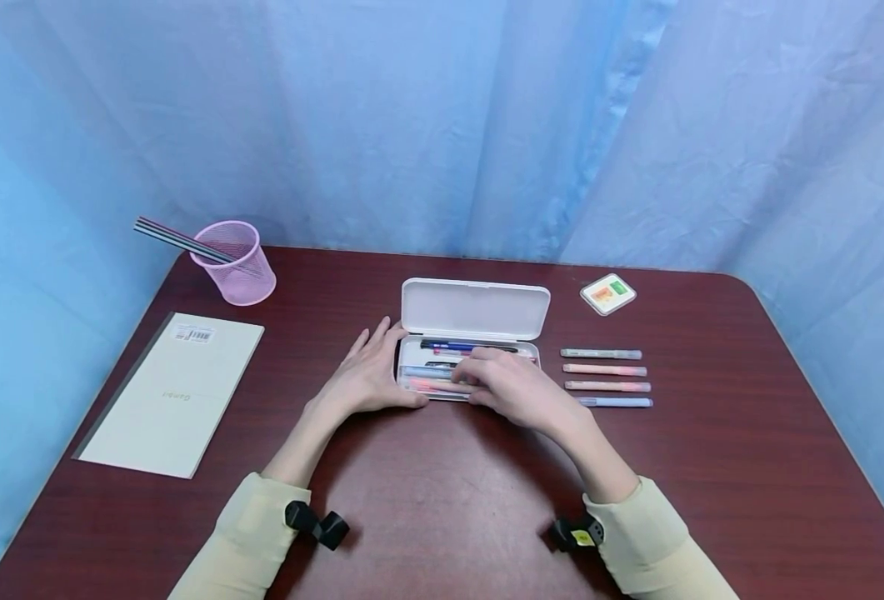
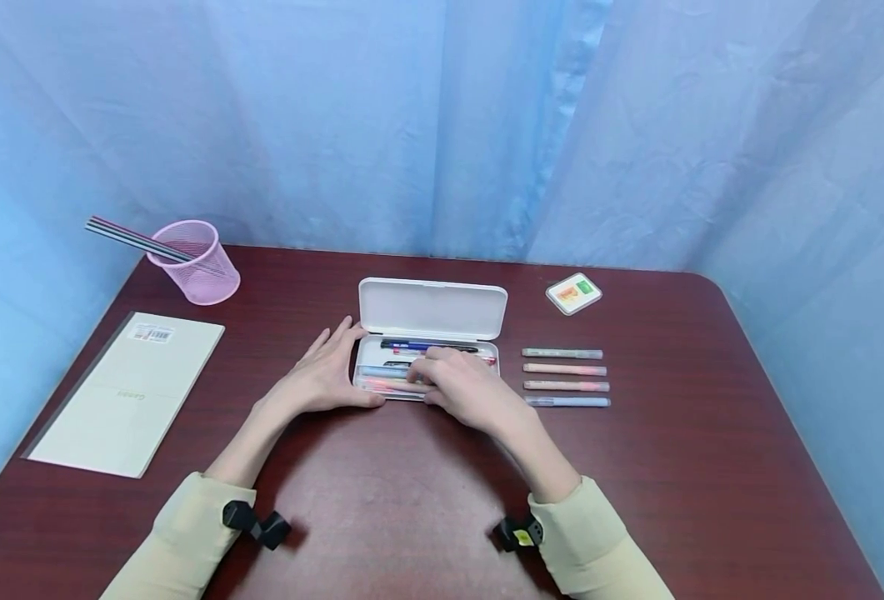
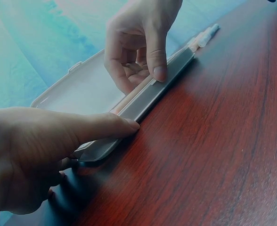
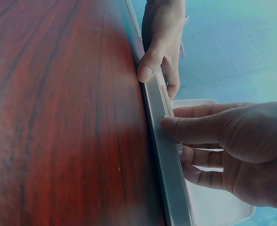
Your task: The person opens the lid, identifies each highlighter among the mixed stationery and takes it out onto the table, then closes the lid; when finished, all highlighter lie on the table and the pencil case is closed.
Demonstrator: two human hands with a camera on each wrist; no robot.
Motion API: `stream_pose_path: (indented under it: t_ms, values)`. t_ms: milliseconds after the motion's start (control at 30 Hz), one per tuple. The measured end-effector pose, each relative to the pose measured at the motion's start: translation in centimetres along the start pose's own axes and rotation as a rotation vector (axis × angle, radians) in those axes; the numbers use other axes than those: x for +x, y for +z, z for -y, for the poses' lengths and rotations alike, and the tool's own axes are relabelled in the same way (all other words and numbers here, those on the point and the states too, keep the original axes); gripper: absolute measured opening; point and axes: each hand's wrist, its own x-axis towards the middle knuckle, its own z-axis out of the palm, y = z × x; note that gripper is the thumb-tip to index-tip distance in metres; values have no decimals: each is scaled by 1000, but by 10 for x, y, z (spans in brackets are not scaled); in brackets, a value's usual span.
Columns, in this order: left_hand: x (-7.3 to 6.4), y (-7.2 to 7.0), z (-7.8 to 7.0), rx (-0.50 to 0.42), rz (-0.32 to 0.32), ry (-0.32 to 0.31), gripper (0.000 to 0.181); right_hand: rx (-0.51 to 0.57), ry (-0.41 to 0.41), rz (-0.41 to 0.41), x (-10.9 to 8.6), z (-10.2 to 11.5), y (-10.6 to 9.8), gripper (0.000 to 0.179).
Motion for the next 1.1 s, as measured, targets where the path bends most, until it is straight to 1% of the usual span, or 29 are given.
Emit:
stream_pose_path:
  t_ms: [233, 700, 1100]
  values:
    - [1, 1, 0, 7, 1, -7, 101, -3, -8, -7, 0, 0, 0, 16]
    - [1, 0, 1, 5, -1, -1, 102, 6, -14, -17, -1, 0, 0, 13]
    - [0, -1, 0, 6, 5, 2, 102, -15, -13, -18, -1, 2, -2, 14]
